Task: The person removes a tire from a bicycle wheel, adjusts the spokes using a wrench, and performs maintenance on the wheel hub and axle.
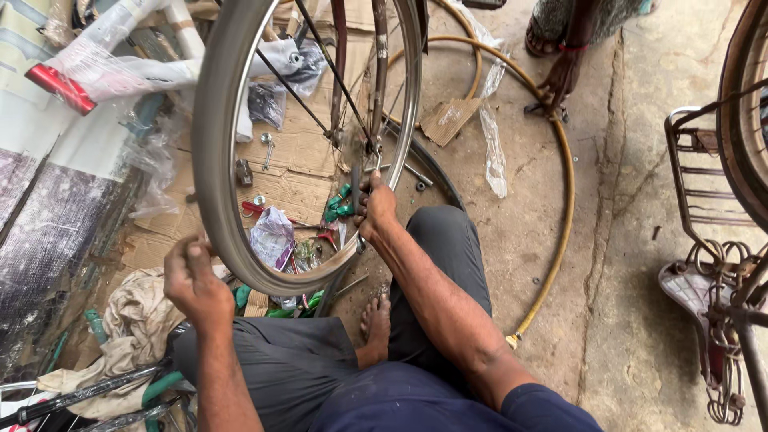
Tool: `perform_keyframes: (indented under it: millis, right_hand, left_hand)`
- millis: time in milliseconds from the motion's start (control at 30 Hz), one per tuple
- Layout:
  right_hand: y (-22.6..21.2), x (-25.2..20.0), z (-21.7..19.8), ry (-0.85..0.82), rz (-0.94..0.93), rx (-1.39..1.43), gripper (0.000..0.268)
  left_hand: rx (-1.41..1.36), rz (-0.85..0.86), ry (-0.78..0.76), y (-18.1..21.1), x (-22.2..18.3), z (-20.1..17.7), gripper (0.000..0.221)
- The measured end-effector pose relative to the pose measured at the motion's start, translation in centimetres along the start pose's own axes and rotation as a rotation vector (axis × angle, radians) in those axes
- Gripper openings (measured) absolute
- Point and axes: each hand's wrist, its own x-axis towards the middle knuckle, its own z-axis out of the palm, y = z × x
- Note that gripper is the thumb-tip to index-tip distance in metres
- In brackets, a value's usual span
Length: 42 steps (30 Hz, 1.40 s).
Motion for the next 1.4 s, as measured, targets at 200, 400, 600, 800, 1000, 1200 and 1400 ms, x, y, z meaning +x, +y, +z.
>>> perform_keyframes:
  millis: [200,400,600,800,1000,1200,1400]
  right_hand:
    - [-0.2,-1.2,-0.1,0.049,-0.048,-0.058,0.032]
    - [-0.3,-1.2,-0.1,0.099,-0.048,-0.089,0.03]
    - [0.7,0.5,-1.2,0.116,-0.044,-0.078,0.036]
    - [1.4,2.1,-4.2,0.279,-0.095,-0.286,0.043]
    - [0.1,1.9,-6.9,0.2,-0.075,-0.361,0.046]
    - [-1.2,5.6,-12.2,0.207,-0.196,-0.489,0.031]
    - [-3.8,8.9,-16.1,0.149,-0.625,-1.626,0.019]
  left_hand:
    - [-0.063,0.041,-0.021,2.0,1.7,1.1,0.054]
    - [-0.238,0.027,-0.149,0.8,1.8,1.1,0.061]
    - [-0.331,-0.102,-0.296,0.8,-0.9,3.4,0.062]
    - [-0.323,-0.066,-0.337,1.2,-5.1,4.5,0.052]
    - [-0.329,-0.064,-0.374,4.9,-8.7,5.3,0.04]
    - [-0.418,-0.099,-0.49,8.4,-12.3,8.3,0.052]
    - [-0.538,0.2,-0.413,9.5,-13.6,10.4,0.066]
